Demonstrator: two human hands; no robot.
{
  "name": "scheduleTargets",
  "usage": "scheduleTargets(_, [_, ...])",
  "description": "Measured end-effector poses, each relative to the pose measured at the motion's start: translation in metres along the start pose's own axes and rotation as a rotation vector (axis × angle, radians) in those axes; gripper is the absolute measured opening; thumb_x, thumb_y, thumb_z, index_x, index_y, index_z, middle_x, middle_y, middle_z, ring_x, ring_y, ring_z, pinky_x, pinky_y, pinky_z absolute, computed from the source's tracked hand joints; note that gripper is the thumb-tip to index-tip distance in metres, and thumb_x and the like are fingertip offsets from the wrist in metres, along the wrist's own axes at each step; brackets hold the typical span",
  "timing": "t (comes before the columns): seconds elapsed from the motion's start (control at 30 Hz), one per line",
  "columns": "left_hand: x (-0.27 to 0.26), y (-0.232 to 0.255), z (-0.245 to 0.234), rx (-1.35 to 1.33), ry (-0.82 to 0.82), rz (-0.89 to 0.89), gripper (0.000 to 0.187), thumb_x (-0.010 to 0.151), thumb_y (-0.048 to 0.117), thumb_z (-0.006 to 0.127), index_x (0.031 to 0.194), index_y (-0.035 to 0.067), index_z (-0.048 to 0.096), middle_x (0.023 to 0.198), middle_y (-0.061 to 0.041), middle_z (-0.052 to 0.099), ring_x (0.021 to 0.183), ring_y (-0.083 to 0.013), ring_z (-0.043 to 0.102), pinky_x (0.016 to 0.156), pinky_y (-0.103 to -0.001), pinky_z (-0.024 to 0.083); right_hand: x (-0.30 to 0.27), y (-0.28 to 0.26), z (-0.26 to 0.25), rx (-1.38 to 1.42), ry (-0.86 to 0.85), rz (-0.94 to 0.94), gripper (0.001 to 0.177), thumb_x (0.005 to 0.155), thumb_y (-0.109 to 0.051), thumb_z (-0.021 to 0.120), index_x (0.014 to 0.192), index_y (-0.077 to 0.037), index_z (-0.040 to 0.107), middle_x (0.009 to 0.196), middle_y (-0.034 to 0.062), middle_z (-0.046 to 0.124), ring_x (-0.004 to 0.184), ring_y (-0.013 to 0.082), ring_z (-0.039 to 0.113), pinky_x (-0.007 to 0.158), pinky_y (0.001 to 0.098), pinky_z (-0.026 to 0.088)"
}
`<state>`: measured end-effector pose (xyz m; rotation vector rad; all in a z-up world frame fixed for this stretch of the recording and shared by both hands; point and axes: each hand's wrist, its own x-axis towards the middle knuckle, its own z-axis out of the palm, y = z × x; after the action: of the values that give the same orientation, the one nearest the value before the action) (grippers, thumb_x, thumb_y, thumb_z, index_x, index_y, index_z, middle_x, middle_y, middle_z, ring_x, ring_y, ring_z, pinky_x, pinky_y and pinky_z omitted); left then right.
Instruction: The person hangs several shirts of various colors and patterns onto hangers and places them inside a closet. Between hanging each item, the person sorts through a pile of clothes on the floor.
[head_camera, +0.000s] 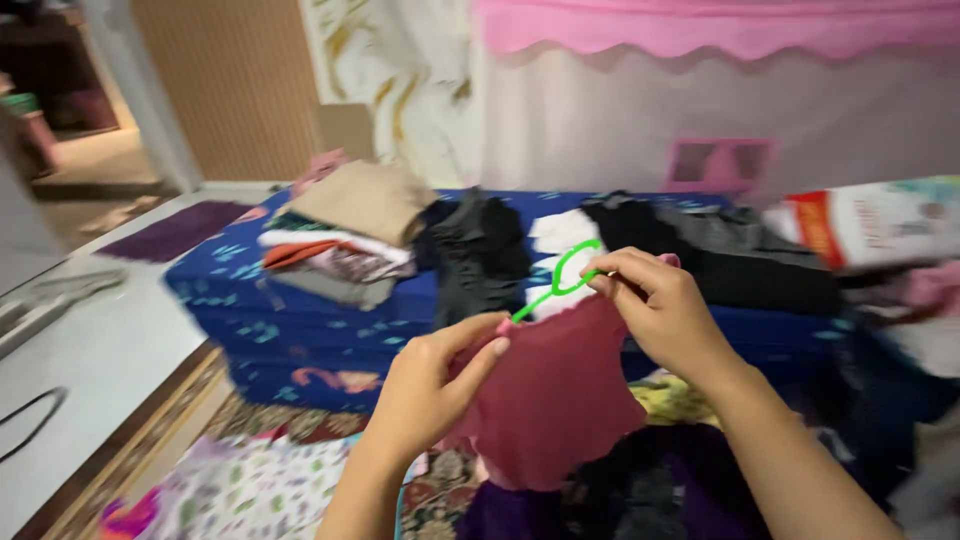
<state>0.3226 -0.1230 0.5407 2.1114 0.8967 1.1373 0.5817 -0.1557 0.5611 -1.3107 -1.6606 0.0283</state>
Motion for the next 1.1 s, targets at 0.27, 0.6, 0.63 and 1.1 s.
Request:
scheduleTargets(0.27, [0.05,0.074,0.133,0.067,-0.15,0.297,0.021,0.095,0.024,0.065,0.1,0.004,0.07,0.081,-0.021,0.072,0.075,-0.0388,0.07,0.065,-0.047,0.052,-0.05,0.058,-0.113,-0.124,0.281,-0.033,0.027,0.092,-0.011,0.068,0.117,-0.002,0.071,0.115,0.0092,0.065,0.092,0.0124,0.068,0.078,0.0264,0.056])
scheduleTargets(0.6, [0.018,0.121,0.266,-0.117,0.041,0.398,0.017,0.096,0.017,0.066,0.103,0.003,0.071,0.082,-0.022,0.072,0.073,-0.0394,0.071,0.061,-0.047,0.053,-0.105,0.066,-0.18,0.294,0.225,0.431,0.044,0.087,-0.018,0.074,0.125,0.0,0.058,0.082,0.0079,0.075,0.072,0.0133,0.074,0.065,0.0257,0.058])
scheduleTargets(0.63, [0.014,0.127,0.27,-0.127,0.031,0.407,0.017,0.096,0.017,0.066,0.103,0.003,0.071,0.082,-0.022,0.072,0.073,-0.0394,0.071,0.061,-0.047,0.053,-0.11,0.067,-0.188,0.285,0.238,0.435,0.044,0.087,-0.018,0.074,0.125,0.0,0.058,0.082,0.0079,0.075,0.072,0.0133,0.074,0.065,0.0257,0.058])
scheduleTargets(1.1, [-0.031,0.183,0.321,-0.694,-0.49,0.567,0.071,0.093,0.018,0.07,0.154,-0.002,0.04,0.161,-0.021,0.045,0.148,-0.0312,0.048,0.118,-0.04,0.036,-0.163,0.069,-0.279,0.085,0.702,0.359,0.019,0.094,-0.009,0.068,0.107,0.003,0.075,0.083,0.0015,0.071,0.071,0.0064,0.063,0.063,0.0234,0.053])
